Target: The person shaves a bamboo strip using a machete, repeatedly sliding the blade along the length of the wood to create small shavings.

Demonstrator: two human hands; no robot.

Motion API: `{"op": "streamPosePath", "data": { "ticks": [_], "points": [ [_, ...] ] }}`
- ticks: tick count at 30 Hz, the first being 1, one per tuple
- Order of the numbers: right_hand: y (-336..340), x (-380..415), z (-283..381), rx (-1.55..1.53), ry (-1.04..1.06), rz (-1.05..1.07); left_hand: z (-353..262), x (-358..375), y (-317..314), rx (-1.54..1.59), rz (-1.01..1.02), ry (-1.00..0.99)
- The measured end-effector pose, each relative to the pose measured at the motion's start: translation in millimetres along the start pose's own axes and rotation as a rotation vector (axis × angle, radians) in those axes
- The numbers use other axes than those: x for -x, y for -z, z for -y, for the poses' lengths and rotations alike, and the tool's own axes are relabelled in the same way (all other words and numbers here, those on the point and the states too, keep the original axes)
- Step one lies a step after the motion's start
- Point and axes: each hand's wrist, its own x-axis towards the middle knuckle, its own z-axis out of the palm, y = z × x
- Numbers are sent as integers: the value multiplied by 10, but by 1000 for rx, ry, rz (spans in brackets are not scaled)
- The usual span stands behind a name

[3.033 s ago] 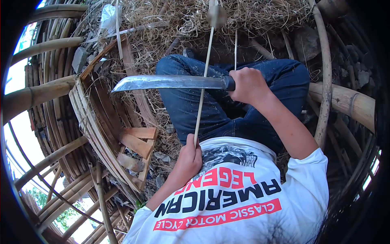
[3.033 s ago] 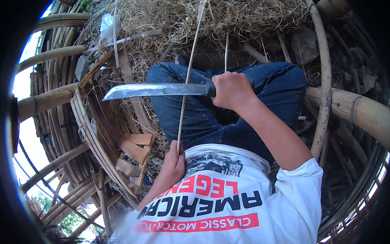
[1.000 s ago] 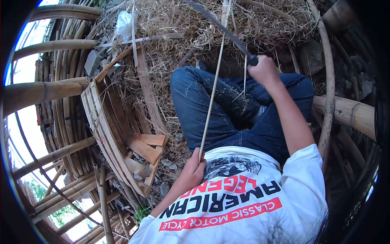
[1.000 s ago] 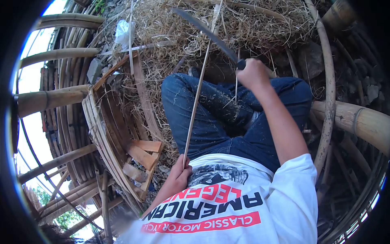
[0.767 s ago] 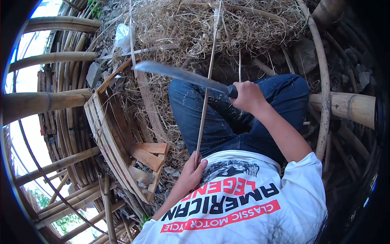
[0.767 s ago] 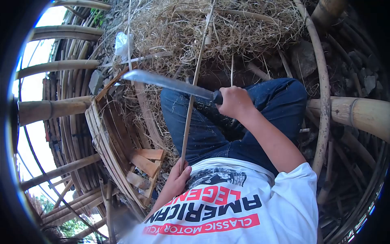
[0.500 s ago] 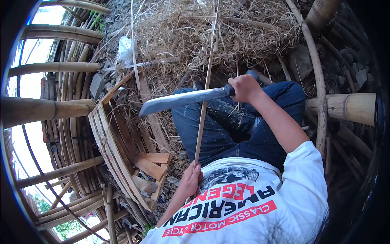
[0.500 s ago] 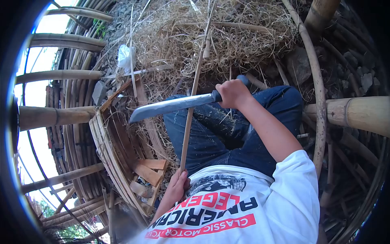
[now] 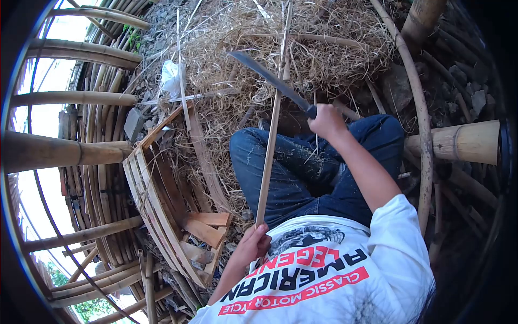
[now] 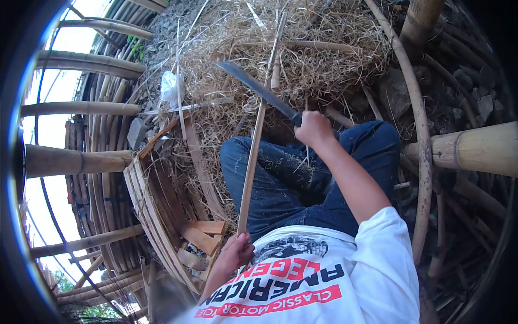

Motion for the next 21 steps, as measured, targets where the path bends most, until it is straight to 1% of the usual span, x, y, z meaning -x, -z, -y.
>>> {"op": "streamPosePath", "data": {
  "ticks": [2, 3, 4, 6, 7, 8, 10, 12, 14, 15, 16, 18, 21],
  "points": [
    [-156, 371, 56, -42, 53, 12, 12, -45, 69, 148, 140, -2],
    [-244, 558, 81, -106, 62, 43, 17, -51, 67, 201, 152, 1],
    [-275, 773, 153, -109, 105, 32, 20, -58, 72, 206, 151, 1],
    [-348, 1148, 239, -184, 203, 58, 34, -71, 106, 317, 274, -8],
    [-375, 1309, 262, -232, 278, 72, 55, -90, 131, 435, 342, 4],
    [-399, 1439, 278, -208, 346, 124, 47, -84, 113, 440, 339, -1],
    [-352, 1639, 360, -228, 389, 227, 16, -76, 63, 381, 337, -17],
    [-283, 1765, 435, -245, 417, 245, 32, -85, 38, 441, 351, -12],
    [-194, 1824, 479, -258, 445, 269, 31, -81, -19, 363, 276, -9],
    [-146, 1837, 494, -264, 434, 288, 24, -74, -74, 257, 182, 4],
    [-88, 1846, 517, -270, 423, 307, 28, -75, -104, 271, 180, 2],
    [46, 1865, 560, -256, 405, 335, 37, -77, -149, 173, 143, 10],
    [131, 1911, 555, -318, 353, 390, 32, -75, -264, 107, 95, -8]
  ]
}}
